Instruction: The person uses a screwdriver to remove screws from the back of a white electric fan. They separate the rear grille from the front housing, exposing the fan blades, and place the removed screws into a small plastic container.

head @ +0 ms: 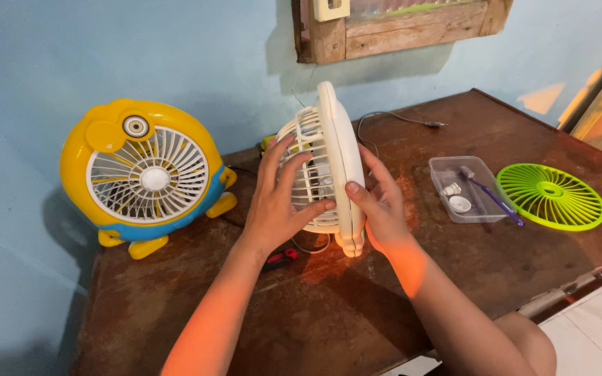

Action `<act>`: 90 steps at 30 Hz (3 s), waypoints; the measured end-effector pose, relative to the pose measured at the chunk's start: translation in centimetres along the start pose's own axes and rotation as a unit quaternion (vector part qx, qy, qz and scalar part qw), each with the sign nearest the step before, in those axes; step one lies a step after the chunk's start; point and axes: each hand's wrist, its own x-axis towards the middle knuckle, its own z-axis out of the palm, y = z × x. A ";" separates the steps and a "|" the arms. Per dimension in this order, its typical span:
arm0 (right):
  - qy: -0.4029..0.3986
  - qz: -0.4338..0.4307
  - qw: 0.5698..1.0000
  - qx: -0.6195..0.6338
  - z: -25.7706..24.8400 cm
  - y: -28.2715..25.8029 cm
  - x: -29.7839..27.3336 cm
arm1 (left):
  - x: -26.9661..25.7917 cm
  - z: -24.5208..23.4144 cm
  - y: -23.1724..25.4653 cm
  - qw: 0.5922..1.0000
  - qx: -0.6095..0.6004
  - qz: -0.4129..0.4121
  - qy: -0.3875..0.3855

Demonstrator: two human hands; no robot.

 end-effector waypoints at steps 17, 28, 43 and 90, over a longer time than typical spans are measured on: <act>-0.011 -0.001 0.994 -0.108 0.0 -1.6 0.4 | -0.1 -0.5 -1.2 1.000 0.004 0.007 -0.014; 0.026 -0.041 0.998 -0.037 0.5 0.9 -0.6 | -0.1 -0.8 -1.2 1.000 -0.003 0.009 -0.017; 0.029 0.052 0.910 -0.410 2.0 -6.7 7.3 | 2.9 -1.3 -1.6 0.998 -0.030 0.049 -0.003; -0.060 0.062 0.996 -0.023 -6.1 -0.9 0.0 | -3.5 2.8 0.5 0.960 0.161 0.228 0.005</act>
